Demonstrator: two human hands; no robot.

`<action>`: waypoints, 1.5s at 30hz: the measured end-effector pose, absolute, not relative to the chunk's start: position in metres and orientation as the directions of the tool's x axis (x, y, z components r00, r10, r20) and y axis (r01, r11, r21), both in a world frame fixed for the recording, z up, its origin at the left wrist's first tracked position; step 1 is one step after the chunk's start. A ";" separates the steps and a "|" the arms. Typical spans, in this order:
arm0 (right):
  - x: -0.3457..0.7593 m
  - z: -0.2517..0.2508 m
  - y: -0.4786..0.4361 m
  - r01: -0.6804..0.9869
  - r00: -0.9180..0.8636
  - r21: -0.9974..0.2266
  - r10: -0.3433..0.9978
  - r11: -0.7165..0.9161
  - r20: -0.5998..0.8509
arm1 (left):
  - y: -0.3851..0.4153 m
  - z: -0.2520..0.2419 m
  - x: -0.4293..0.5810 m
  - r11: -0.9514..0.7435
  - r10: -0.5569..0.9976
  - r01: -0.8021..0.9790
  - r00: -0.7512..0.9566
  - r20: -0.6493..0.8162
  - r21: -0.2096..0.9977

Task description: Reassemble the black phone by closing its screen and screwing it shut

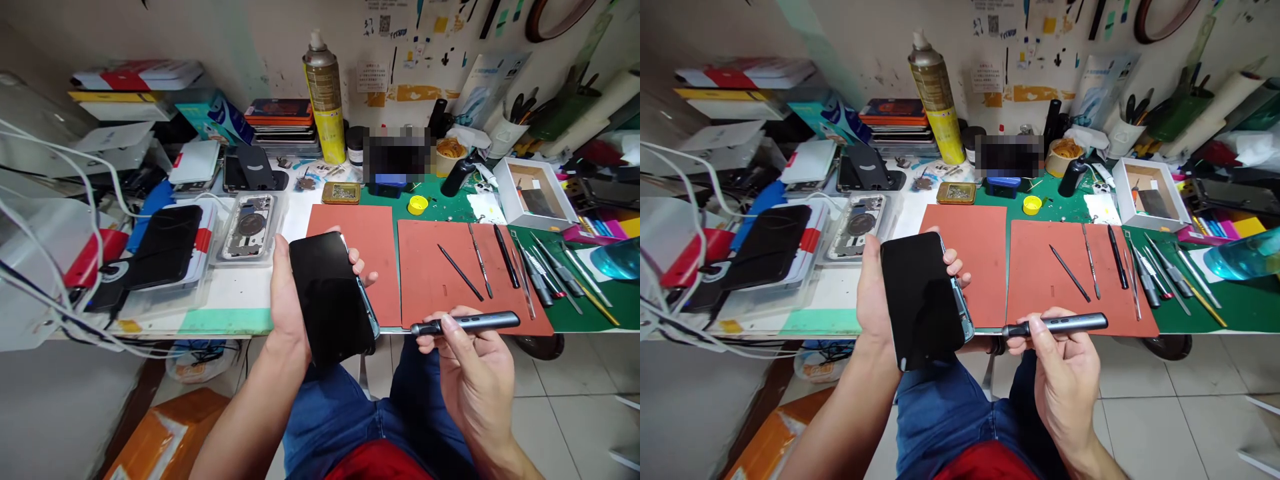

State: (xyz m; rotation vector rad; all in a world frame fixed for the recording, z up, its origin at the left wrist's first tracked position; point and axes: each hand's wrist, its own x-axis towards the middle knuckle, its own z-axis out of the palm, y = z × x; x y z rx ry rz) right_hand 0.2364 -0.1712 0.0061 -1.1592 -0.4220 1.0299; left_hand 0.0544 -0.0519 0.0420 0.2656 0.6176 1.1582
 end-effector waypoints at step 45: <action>0.210 -0.004 -0.127 -0.175 0.513 -0.949 0.798 -0.264 -0.316 | -0.032 0.027 0.054 0.260 0.926 -0.682 -0.026 -0.378 0.684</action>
